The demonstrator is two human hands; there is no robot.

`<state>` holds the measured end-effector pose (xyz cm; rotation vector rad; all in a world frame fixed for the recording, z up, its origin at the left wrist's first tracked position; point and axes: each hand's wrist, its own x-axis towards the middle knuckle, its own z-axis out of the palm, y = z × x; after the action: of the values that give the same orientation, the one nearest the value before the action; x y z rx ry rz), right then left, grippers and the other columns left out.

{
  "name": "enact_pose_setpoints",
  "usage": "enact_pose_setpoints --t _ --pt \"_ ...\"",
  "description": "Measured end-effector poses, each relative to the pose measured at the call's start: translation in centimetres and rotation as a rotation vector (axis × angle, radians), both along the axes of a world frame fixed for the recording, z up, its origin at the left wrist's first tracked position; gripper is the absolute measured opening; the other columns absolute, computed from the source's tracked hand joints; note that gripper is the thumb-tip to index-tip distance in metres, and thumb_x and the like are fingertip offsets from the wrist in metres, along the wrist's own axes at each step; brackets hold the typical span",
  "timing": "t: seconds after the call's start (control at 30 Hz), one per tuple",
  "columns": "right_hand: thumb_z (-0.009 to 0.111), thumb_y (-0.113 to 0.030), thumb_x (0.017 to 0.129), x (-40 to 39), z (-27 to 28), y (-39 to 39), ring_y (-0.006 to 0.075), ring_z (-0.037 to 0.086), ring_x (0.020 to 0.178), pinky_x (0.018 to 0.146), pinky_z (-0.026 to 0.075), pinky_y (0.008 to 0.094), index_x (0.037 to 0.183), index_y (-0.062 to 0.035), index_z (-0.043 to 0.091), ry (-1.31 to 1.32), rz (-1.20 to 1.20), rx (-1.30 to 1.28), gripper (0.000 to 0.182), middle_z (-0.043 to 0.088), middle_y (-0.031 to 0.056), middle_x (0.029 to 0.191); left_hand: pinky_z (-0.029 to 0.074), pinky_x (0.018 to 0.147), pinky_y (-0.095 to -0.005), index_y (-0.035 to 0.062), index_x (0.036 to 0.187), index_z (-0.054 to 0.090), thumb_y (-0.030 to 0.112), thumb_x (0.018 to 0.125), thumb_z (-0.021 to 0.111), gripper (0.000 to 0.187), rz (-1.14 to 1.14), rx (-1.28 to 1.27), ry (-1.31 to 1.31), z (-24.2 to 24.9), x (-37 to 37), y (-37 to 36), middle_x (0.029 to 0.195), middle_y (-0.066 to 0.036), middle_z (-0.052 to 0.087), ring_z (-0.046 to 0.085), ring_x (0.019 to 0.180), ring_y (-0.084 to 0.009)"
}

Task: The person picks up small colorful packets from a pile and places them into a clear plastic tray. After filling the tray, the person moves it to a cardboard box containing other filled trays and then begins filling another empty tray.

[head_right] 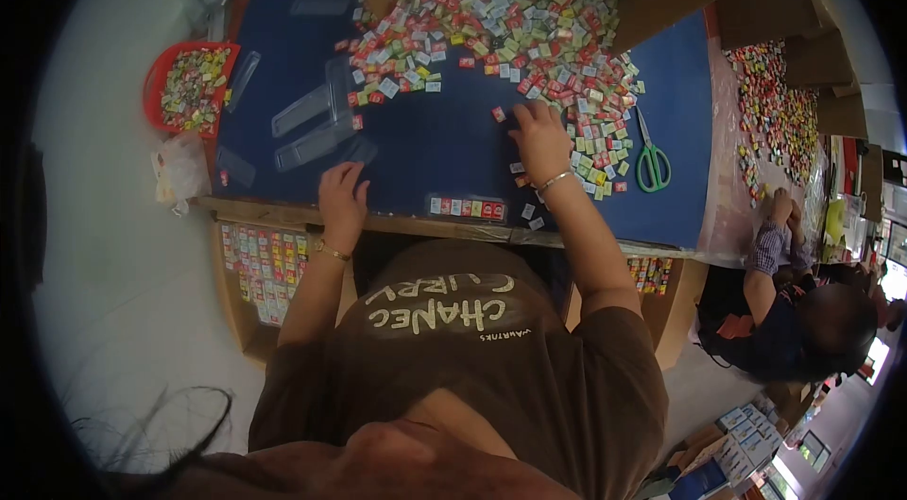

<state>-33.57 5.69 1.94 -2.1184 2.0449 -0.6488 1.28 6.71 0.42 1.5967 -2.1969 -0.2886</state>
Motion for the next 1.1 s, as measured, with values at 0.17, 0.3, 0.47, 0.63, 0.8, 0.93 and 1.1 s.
enact_pose_setpoints --t 0.17,0.3,0.47,0.63,0.8,0.93,1.1 --pt "0.074 -0.008 0.078 2.0 -2.0 -3.7 0.0307 0.062 0.1 0.082 0.053 0.0397 0.105 -0.0099 0.07 -0.057 0.042 0.091 0.027 0.063 0.0089 0.109 0.053 0.077 -0.0372 0.0079 0.1 0.072 0.005 0.078 0.072 0.022 -0.138 -0.025 0.084 0.2 -4.2 -0.2 0.101 -0.005 0.064 0.06 0.097 -0.0259" --pt "0.072 -0.011 0.079 3.7 -0.4 -6.0 0.0291 0.062 0.102 0.083 0.054 0.0394 0.105 -0.0118 0.071 -0.01 0.166 0.158 0.026 0.063 0.0077 0.106 0.054 0.074 -0.036 0.0065 0.097 0.071 0.007 0.078 0.072 0.018 -0.325 0.055 0.223 0.4 -7.0 -1.1 0.1 -0.005 0.065 0.062 0.095 -0.025" --pt "0.072 -0.009 0.078 6.5 -0.7 -10.0 0.03 0.062 0.099 0.082 0.053 0.0412 0.099 -0.0088 0.068 -0.07 0.246 -0.043 0.021 0.063 0.008 0.105 0.052 0.083 -0.0379 0.0056 0.102 0.069 0.006 0.079 0.071 0.023 -0.149 -0.148 0.18 1.6 -9.3 -7.5 0.103 -0.008 0.063 0.059 0.1 -0.0278" --pt "0.072 -0.009 0.077 8.1 -2.9 -10.1 0.0303 0.061 0.099 0.082 0.053 0.0415 0.096 -0.008 0.066 -0.072 0.242 0.046 0.02 0.062 0.0084 0.104 0.048 0.09 -0.0399 0.0047 0.104 0.068 0.006 0.079 0.07 0.025 -0.149 -0.172 0.038 -1.8 -8.3 -12.3 0.107 -0.01 0.062 0.056 0.104 -0.0309" --pt "0.069 -0.006 0.078 7.7 -2.4 -8.9 0.0284 0.061 0.101 0.083 0.053 0.0402 0.096 -0.0086 0.066 -0.092 0.231 -0.046 0.019 0.061 0.0074 0.104 0.05 0.088 -0.0394 0.0047 0.108 0.067 0.008 0.08 0.07 0.027 -0.131 -0.034 0.034 -1.5 -7.8 -9.9 0.104 -0.011 0.062 0.058 0.099 -0.03" --pt "0.068 -0.007 0.076 7.7 -2.2 -9.6 0.0265 0.059 0.099 0.081 0.053 0.0384 0.094 -0.0098 0.066 0.002 0.35 -0.115 0.019 0.059 0.0063 0.101 0.051 0.085 -0.0393 0.0041 0.11 0.067 0.008 0.08 0.072 0.031 -0.068 0.053 0.049 -0.6 -7.9 -8.4 0.1 -0.011 0.061 0.059 0.096 -0.0296" --pt "0.073 -0.008 0.071 7.4 -1.6 -8.7 0.0269 0.057 0.097 0.081 0.052 0.0379 0.094 -0.0105 0.066 0.063 0.408 -0.07 0.024 0.056 0.0051 0.101 0.051 0.082 -0.0414 0.0029 0.116 0.065 0.011 0.078 0.076 0.041 -0.057 0.198 0.231 -0.7 -7.8 -6.7 0.097 -0.012 0.06 0.061 0.095 -0.0317"
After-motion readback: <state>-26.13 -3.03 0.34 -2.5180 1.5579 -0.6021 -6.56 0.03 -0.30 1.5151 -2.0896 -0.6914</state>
